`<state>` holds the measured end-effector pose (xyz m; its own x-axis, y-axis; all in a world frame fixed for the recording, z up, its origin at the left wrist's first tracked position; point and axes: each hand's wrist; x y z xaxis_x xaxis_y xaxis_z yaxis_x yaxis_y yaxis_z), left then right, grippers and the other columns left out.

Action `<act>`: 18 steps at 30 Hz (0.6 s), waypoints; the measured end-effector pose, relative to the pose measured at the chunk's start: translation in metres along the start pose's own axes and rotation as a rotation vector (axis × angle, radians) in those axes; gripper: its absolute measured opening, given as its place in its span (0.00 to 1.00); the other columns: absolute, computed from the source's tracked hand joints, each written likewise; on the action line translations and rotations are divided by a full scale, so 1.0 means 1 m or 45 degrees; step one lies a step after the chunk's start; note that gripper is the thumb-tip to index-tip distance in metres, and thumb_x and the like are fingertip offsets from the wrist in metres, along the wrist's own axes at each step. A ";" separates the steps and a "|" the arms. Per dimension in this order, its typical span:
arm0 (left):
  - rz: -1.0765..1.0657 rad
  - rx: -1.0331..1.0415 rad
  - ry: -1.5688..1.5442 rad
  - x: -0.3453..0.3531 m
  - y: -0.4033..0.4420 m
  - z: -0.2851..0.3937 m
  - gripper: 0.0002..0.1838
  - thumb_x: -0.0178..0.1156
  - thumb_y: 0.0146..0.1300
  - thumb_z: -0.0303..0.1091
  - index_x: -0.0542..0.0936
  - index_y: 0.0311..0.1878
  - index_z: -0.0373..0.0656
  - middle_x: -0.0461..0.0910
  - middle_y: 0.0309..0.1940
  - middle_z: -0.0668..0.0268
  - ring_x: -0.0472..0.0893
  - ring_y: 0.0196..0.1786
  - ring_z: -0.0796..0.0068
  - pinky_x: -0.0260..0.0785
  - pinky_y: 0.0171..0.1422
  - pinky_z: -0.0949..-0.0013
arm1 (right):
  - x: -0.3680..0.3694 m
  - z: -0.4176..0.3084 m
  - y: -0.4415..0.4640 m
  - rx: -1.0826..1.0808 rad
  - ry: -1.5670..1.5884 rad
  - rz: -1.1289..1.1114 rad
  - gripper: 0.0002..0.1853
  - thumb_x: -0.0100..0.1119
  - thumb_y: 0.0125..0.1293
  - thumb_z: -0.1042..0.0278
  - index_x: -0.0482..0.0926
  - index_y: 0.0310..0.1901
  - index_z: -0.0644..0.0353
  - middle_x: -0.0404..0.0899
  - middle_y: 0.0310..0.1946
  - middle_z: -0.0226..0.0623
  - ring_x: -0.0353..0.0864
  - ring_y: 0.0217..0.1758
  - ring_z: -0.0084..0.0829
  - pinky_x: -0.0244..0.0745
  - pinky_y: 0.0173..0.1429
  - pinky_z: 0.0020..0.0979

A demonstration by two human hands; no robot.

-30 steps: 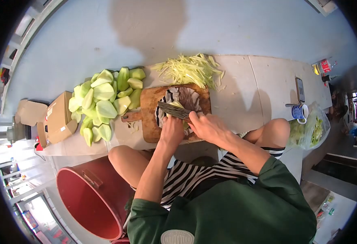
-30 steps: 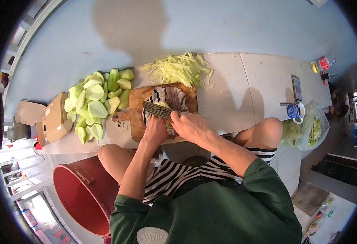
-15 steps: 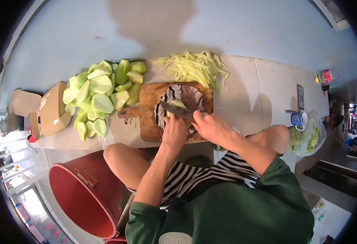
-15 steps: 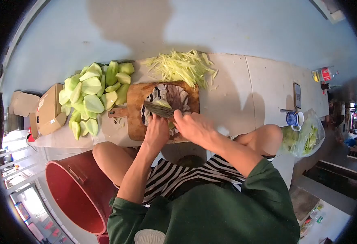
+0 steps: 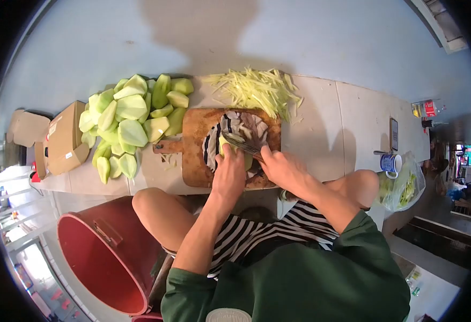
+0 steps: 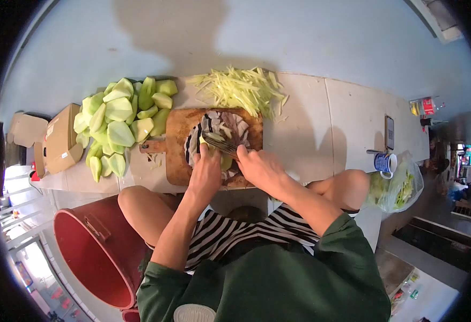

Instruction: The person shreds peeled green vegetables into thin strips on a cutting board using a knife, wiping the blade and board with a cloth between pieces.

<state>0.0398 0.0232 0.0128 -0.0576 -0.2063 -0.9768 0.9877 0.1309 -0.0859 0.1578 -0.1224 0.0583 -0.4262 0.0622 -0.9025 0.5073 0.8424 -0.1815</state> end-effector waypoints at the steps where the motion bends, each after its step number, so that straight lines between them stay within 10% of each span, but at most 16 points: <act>1: -0.027 0.004 -0.001 -0.001 -0.008 0.000 0.19 0.65 0.58 0.32 0.84 0.51 0.32 0.78 0.52 0.57 0.69 0.65 0.49 0.70 0.58 0.54 | -0.006 -0.014 -0.007 0.014 0.000 -0.029 0.13 0.60 0.71 0.64 0.70 0.42 0.65 0.82 0.22 0.55 0.85 0.27 0.57 0.80 0.29 0.51; 18: -0.001 0.004 -0.095 -0.016 -0.004 0.000 0.17 0.64 0.57 0.28 0.83 0.50 0.31 0.77 0.52 0.55 0.69 0.65 0.46 0.68 0.60 0.54 | -0.013 -0.021 -0.004 0.060 -0.033 -0.130 0.14 0.59 0.72 0.61 0.71 0.43 0.66 0.83 0.22 0.53 0.86 0.28 0.56 0.80 0.29 0.52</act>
<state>0.0365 0.0261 0.0286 -0.0477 -0.2781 -0.9594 0.9881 0.1273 -0.0861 0.1456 -0.1151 0.0794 -0.4583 -0.0375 -0.8880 0.4970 0.8175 -0.2910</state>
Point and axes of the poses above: each hand's wrist, its own y-axis towards the middle knuckle, its own x-axis out of the palm, z = x × y
